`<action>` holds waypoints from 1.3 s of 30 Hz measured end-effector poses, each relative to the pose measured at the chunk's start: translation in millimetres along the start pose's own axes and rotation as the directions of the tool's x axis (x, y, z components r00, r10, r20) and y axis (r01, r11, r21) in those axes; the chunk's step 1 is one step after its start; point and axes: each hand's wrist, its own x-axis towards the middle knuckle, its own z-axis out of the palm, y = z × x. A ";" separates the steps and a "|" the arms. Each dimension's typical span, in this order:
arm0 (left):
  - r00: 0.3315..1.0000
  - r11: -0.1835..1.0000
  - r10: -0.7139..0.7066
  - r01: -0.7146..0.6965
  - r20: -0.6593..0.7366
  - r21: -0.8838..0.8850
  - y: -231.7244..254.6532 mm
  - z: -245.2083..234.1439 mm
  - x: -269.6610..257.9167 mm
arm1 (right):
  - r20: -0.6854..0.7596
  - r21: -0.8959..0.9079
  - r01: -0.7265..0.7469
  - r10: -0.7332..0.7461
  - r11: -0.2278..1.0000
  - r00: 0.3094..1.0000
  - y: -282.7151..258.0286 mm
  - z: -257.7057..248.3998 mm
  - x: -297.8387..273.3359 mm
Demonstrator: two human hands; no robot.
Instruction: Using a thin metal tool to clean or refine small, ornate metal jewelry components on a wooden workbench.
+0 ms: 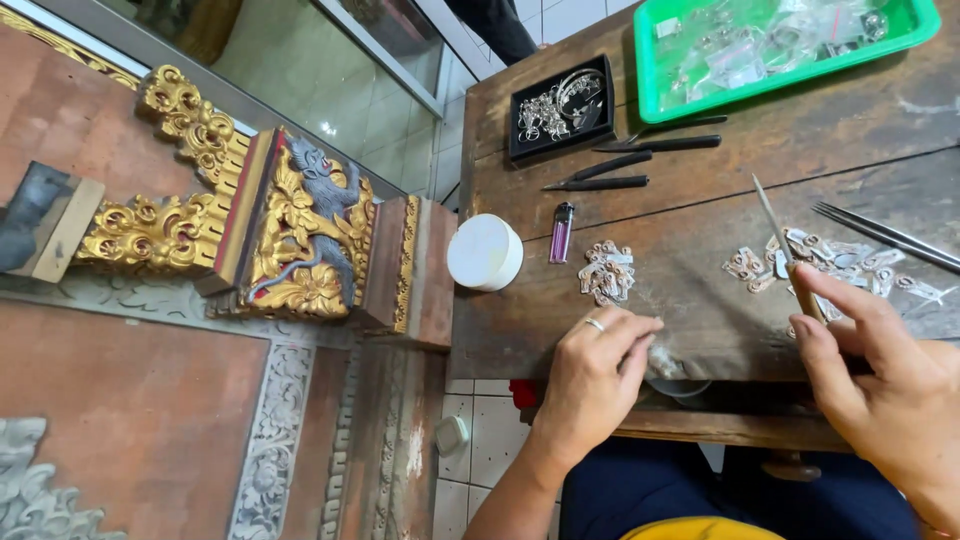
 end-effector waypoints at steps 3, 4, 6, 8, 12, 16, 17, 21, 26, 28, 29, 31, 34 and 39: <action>0.986 0.983 -0.103 0.081 -0.131 -0.168 4.0 -2.5 4.1 | 0.001 -0.037 0.027 -0.027 0.999 1.000 10.1 6.9 -2.7; 0.985 0.980 -0.107 0.082 -0.134 -0.180 8.8 -3.2 8.2 | 0.007 -0.048 0.029 -0.029 0.998 1.000 8.3 5.7 -0.5; 0.965 0.919 -0.212 0.143 -0.154 -0.368 17.7 -3.7 15.9 | 0.019 -0.026 0.085 -0.085 0.996 0.996 5.4 3.3 2.6; 0.956 0.864 -0.261 0.169 -0.136 -0.474 16.3 5.5 13.6 | 0.030 -0.007 0.097 -0.096 0.995 0.995 -2.1 -0.2 6.3; 0.908 0.620 -0.416 0.252 -0.039 -0.743 10.3 26.6 12.6 | 0.057 0.020 0.121 -0.122 0.992 0.991 -4.4 -2.5 9.3; 0.869 0.485 -0.494 0.284 0.008 -0.827 16.1 38.5 16.5 | 0.108 0.031 0.117 -0.119 0.993 0.987 -6.4 -8.4 10.1; 0.885 0.482 -0.465 0.252 -0.001 -0.839 19.2 39.2 16.7 | 0.094 0.019 0.148 -0.150 0.989 0.984 -5.6 -10.0 8.7; 0.905 0.468 -0.425 0.243 0.025 -0.850 20.7 41.6 17.2 | 0.073 0.026 0.167 -0.169 0.986 0.983 -4.1 -9.8 8.6; 0.891 0.437 -0.451 0.267 0.048 -0.859 16.2 46.6 14.3 | 0.067 0.001 0.166 -0.166 0.986 0.984 1.5 -8.8 5.0; 0.889 0.430 -0.456 0.269 0.050 -0.862 14.2 45.9 14.8 | 0.062 -0.020 0.172 -0.170 0.985 0.983 3.9 -7.6 4.5; 0.890 0.436 -0.453 0.265 0.044 -0.860 13.1 45.5 15.1 | 0.054 -0.017 0.172 -0.171 0.985 0.984 4.8 -6.9 4.5; 0.890 0.438 -0.453 0.265 0.044 -0.859 11.6 45.4 14.3 | 0.049 -0.016 0.167 -0.166 0.986 0.985 5.3 -7.1 3.2; 0.885 0.458 -0.465 0.278 0.039 -0.844 8.6 45.1 13.2 | 0.055 -0.019 0.146 -0.144 0.989 0.988 2.5 -7.3 4.1; 0.892 0.456 -0.450 0.259 0.031 -0.852 5.7 43.5 10.6 | 0.061 -0.009 0.117 -0.116 0.993 0.991 -3.2 -7.5 6.3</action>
